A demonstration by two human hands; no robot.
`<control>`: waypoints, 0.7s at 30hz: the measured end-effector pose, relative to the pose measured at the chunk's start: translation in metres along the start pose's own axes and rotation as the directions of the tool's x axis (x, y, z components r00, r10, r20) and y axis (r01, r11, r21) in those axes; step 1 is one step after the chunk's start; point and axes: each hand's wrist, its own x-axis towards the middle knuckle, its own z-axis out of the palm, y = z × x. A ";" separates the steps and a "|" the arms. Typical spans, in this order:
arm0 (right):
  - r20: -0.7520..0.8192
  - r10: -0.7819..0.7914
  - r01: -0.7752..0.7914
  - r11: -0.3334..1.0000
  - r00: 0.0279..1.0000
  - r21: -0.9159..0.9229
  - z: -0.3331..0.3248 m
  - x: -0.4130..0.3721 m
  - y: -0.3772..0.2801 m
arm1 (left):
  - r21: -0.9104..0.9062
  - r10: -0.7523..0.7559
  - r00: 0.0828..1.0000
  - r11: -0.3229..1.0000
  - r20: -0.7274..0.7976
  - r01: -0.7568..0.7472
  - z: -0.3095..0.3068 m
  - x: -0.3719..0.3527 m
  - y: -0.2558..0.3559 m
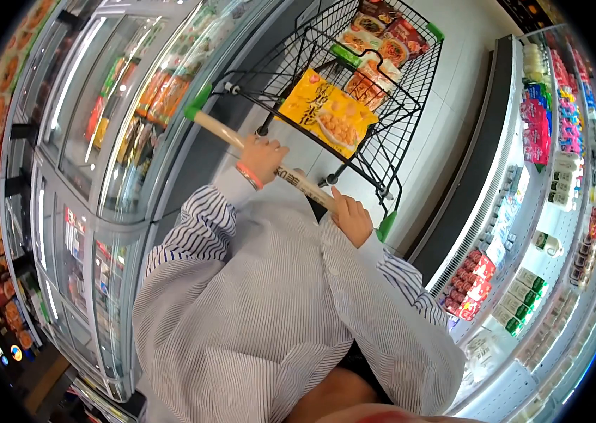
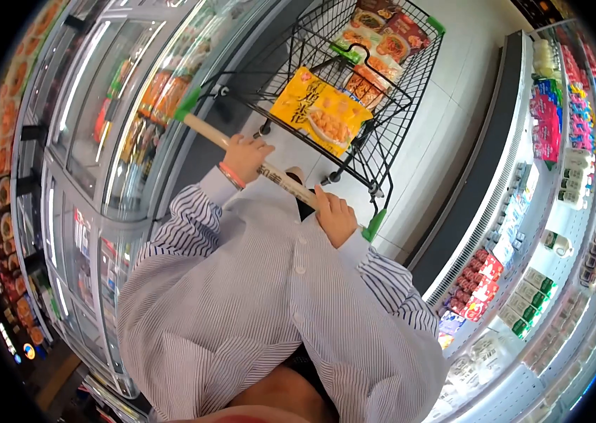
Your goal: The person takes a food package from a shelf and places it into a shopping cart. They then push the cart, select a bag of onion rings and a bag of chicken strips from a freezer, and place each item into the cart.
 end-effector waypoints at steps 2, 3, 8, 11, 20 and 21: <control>-0.141 0.023 -0.019 0.999 0.990 0.032 0.006 0.018 -0.008 | -0.017 0.011 1.000 1.000 0.000 -0.011 -0.002 0.008 -0.001; -0.174 0.060 -0.056 0.998 0.983 0.028 0.010 0.031 -0.009 | -0.028 0.024 1.000 0.999 -0.003 -0.024 -0.003 0.015 -0.002; 0.106 0.260 -0.261 0.965 0.960 -0.004 0.012 0.075 0.000 | -0.148 0.101 0.988 0.982 -0.116 -0.118 0.004 0.041 -0.013; 0.181 0.337 -0.344 0.939 0.924 0.009 0.000 0.101 -0.006 | -0.160 0.191 0.954 0.960 -0.233 -0.231 -0.015 0.062 -0.052; 0.073 0.375 -0.381 0.918 0.924 0.108 -0.008 0.179 0.004 | -0.258 0.295 0.939 0.935 0.176 -0.245 -0.046 0.140 -0.110; 0.031 0.368 -0.369 0.926 0.929 0.076 -0.009 0.188 0.006 | -0.258 0.307 0.939 0.930 0.154 -0.262 -0.051 0.148 -0.115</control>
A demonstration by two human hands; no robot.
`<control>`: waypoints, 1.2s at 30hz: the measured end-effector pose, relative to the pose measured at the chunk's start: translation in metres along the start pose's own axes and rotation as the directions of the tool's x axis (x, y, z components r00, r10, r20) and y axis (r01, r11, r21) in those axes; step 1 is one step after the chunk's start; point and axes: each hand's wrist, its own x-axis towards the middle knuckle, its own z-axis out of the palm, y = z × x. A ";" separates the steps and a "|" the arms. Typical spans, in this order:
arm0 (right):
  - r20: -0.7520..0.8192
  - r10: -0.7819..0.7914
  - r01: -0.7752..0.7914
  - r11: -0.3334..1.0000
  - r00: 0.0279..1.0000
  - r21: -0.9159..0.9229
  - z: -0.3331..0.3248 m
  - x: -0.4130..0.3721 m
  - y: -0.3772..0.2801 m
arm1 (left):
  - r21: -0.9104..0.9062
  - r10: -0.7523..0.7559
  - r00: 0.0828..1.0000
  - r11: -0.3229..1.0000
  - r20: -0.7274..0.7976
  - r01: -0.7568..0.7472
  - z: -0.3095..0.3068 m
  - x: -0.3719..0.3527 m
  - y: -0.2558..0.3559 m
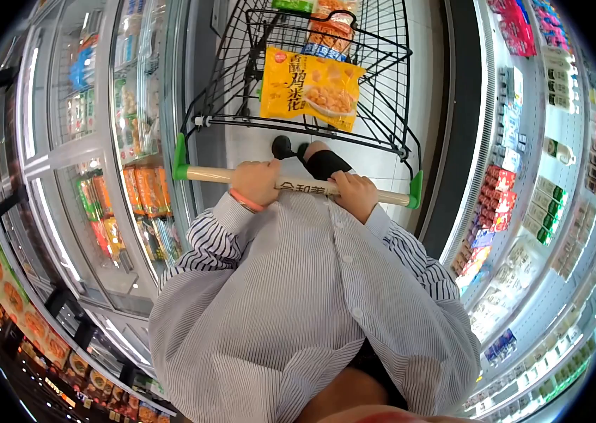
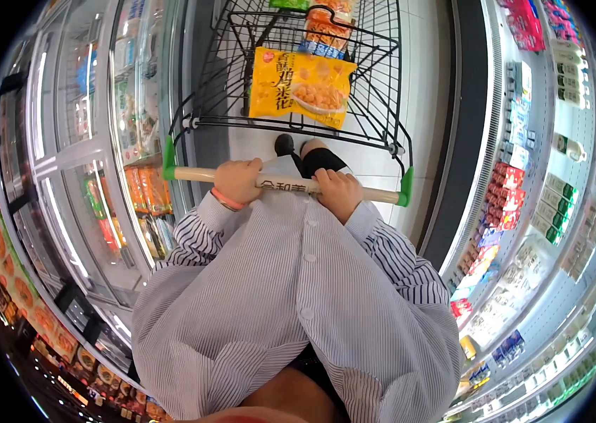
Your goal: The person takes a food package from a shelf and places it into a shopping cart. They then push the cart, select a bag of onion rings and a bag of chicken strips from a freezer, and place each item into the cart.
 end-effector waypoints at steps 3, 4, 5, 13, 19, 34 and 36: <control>0.032 -0.053 0.052 0.998 0.998 0.032 -0.004 0.024 0.008 | 0.011 -0.002 0.999 1.000 0.044 0.001 -0.028 0.022 -0.010; 0.023 -0.059 0.059 0.998 0.998 0.017 -0.006 0.032 0.012 | 0.013 -0.016 0.997 1.000 0.075 0.015 -0.035 0.029 -0.012; 0.014 -0.069 0.069 0.998 0.998 0.003 -0.009 0.039 0.017 | 0.011 -0.017 0.997 1.000 0.077 0.017 -0.036 0.038 -0.013; 0.038 -0.074 0.075 0.996 0.997 -0.039 -0.042 0.135 0.071 | 0.046 -0.020 1.000 0.999 0.000 0.020 -0.079 0.135 -0.032; 0.072 -0.105 0.107 0.994 0.992 -0.024 -0.079 0.236 0.132 | 0.005 -0.021 0.996 1.000 -0.083 0.022 -0.115 0.234 -0.050; -0.003 -0.106 0.105 0.993 0.994 -0.046 -0.150 0.479 0.245 | -0.017 -0.086 0.984 0.996 -0.155 0.084 -0.226 0.466 -0.111; 0.002 -0.100 0.100 0.993 0.995 -0.056 -0.166 0.514 0.258 | -0.029 -0.073 0.985 0.997 -0.154 0.070 -0.250 0.498 -0.120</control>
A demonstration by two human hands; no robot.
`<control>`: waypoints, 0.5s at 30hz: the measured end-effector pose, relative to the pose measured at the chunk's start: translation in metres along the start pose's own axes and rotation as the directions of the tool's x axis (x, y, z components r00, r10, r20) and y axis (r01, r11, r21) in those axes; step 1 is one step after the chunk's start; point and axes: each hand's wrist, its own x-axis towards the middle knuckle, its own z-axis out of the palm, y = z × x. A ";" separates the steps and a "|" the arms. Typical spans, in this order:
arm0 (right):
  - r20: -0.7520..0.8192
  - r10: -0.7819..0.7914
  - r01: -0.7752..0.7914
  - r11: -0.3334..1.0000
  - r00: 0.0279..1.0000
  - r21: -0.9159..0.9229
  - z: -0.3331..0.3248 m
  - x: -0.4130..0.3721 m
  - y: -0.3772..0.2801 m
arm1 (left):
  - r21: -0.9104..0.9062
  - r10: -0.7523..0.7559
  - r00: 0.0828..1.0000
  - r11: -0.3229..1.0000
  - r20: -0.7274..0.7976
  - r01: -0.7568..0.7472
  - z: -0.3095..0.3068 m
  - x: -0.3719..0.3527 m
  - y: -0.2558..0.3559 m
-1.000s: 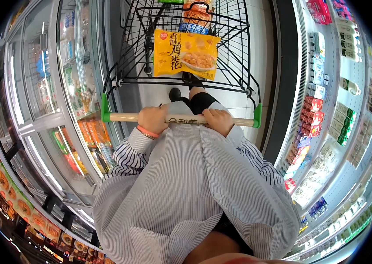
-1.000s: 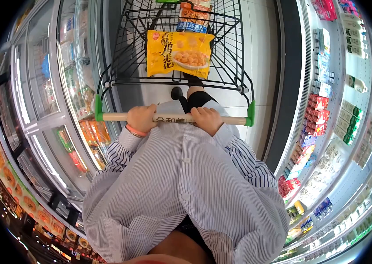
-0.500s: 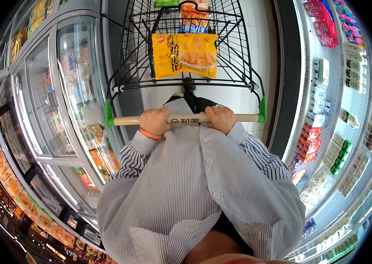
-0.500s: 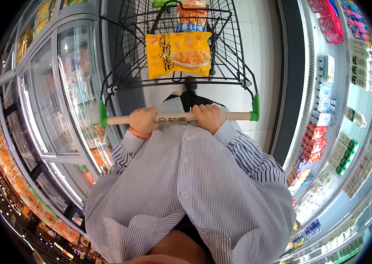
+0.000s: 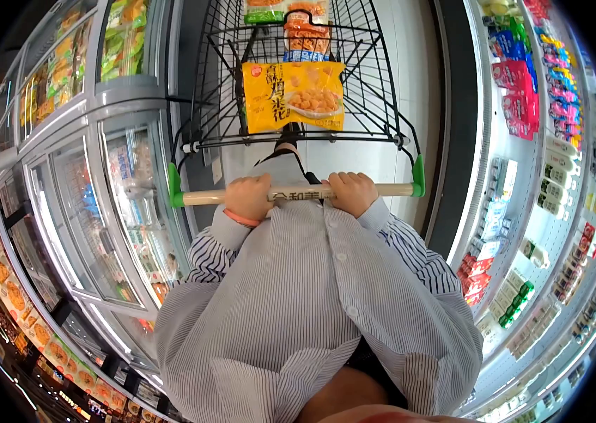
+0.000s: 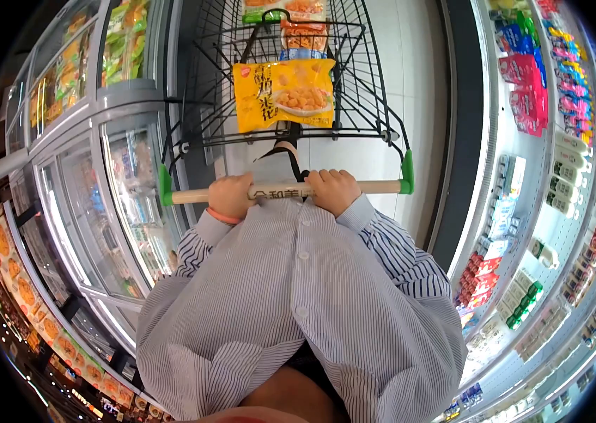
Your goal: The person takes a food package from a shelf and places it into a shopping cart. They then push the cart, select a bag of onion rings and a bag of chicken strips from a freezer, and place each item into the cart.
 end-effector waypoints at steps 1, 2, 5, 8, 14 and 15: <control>0.028 -0.001 0.001 1.000 1.000 0.007 -0.008 0.019 0.010 | 0.004 0.016 1.000 1.000 -0.004 -0.016 -0.001 0.017 -0.007; 0.057 -0.003 0.003 1.000 0.998 0.013 -0.014 0.036 0.019 | 0.008 0.031 0.999 0.999 -0.009 -0.031 -0.005 0.036 -0.015; 0.106 -0.012 0.010 1.000 0.994 0.014 -0.030 0.091 0.051 | -0.023 -0.022 0.996 0.999 0.083 0.024 -0.024 0.096 -0.029; 0.100 -0.019 0.018 1.000 0.995 0.014 -0.041 0.154 0.083 | -0.037 -0.023 1.000 0.999 0.002 0.023 -0.042 0.156 -0.045; 0.148 -0.012 0.010 1.000 0.989 0.019 -0.069 0.266 0.131 | 0.002 -0.032 0.995 0.999 -0.091 0.032 -0.080 0.265 -0.080; 0.146 -0.016 0.014 1.000 0.989 0.016 -0.075 0.284 0.139 | -0.003 -0.039 0.993 0.999 -0.108 0.039 -0.087 0.281 -0.085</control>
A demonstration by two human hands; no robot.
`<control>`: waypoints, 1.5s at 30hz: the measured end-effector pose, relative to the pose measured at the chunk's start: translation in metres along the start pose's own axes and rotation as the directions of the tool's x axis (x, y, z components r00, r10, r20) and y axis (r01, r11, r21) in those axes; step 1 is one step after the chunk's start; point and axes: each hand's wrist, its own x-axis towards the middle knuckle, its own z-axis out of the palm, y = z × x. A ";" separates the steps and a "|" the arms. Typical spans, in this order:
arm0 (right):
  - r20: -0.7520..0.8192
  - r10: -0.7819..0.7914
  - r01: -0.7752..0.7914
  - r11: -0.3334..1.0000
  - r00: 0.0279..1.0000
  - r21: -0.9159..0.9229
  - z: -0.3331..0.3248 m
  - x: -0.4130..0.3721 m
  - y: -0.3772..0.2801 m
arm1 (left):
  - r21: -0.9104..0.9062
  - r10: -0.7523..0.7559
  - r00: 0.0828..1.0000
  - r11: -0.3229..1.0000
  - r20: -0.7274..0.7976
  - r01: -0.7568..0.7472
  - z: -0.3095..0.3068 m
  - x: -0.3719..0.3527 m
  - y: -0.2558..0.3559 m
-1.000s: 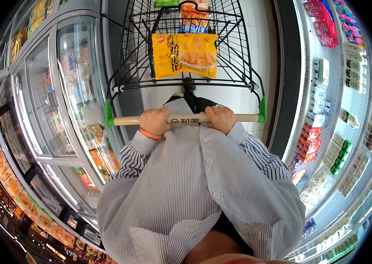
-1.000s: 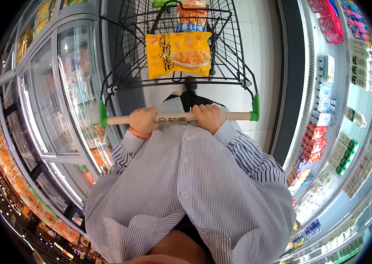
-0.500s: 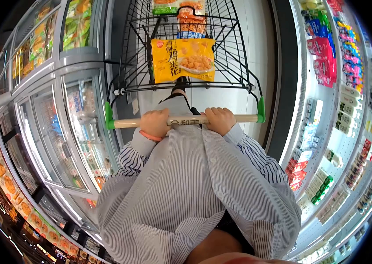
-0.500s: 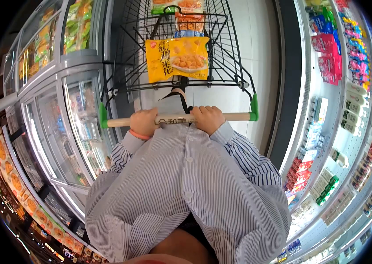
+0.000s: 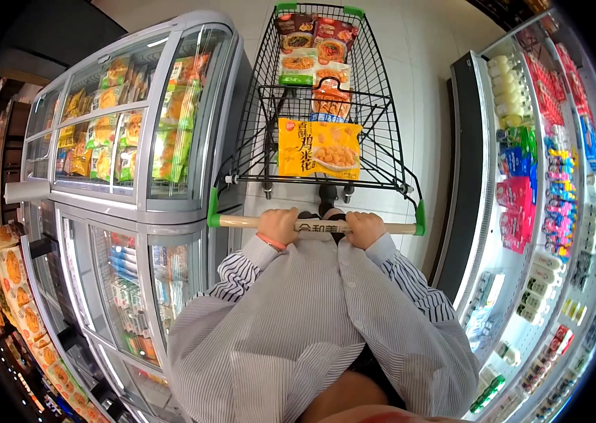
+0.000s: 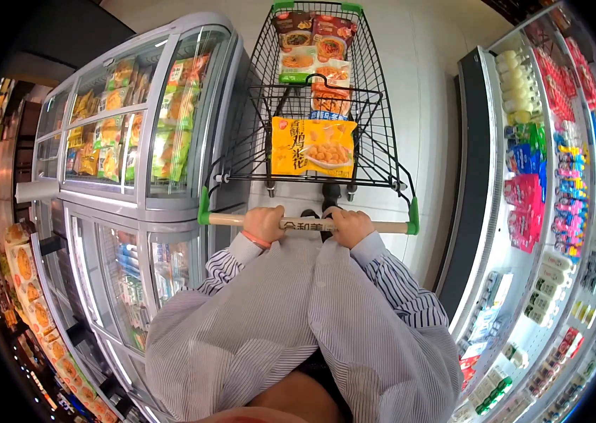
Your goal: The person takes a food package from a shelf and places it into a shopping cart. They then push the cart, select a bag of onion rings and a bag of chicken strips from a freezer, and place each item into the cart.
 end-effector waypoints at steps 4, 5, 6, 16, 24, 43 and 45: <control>0.013 -0.046 0.046 0.999 0.999 0.012 -0.023 0.072 0.030 | 0.001 -0.036 0.999 0.999 -0.004 0.036 -0.014 0.069 -0.023; -0.008 -0.062 0.062 0.998 0.998 0.019 -0.030 0.090 0.039 | 0.006 -0.051 0.999 0.999 -0.001 0.051 -0.019 0.087 -0.028; -0.030 -0.074 0.075 0.997 0.997 0.024 -0.036 0.107 0.051 | 0.010 -0.062 0.998 0.998 0.001 0.062 -0.023 0.108 -0.031; -0.028 -0.219 0.216 0.973 0.975 -0.078 -0.090 0.289 0.181 | 0.065 -0.199 0.979 0.979 0.046 0.196 -0.055 0.307 -0.059; -0.059 -0.192 0.187 0.979 0.980 -0.085 -0.132 0.424 0.244 | 0.027 -0.225 0.973 0.974 0.058 0.224 -0.070 0.450 -0.094; 0.024 -0.236 0.237 0.969 0.972 -0.066 -0.204 0.722 0.320 | 0.039 -0.291 0.956 0.956 0.042 0.289 -0.147 0.706 -0.248; 0.062 -0.261 0.264 0.963 0.963 -0.049 -0.209 0.750 0.325 | 0.026 -0.275 0.961 0.961 -0.038 0.277 -0.154 0.725 -0.261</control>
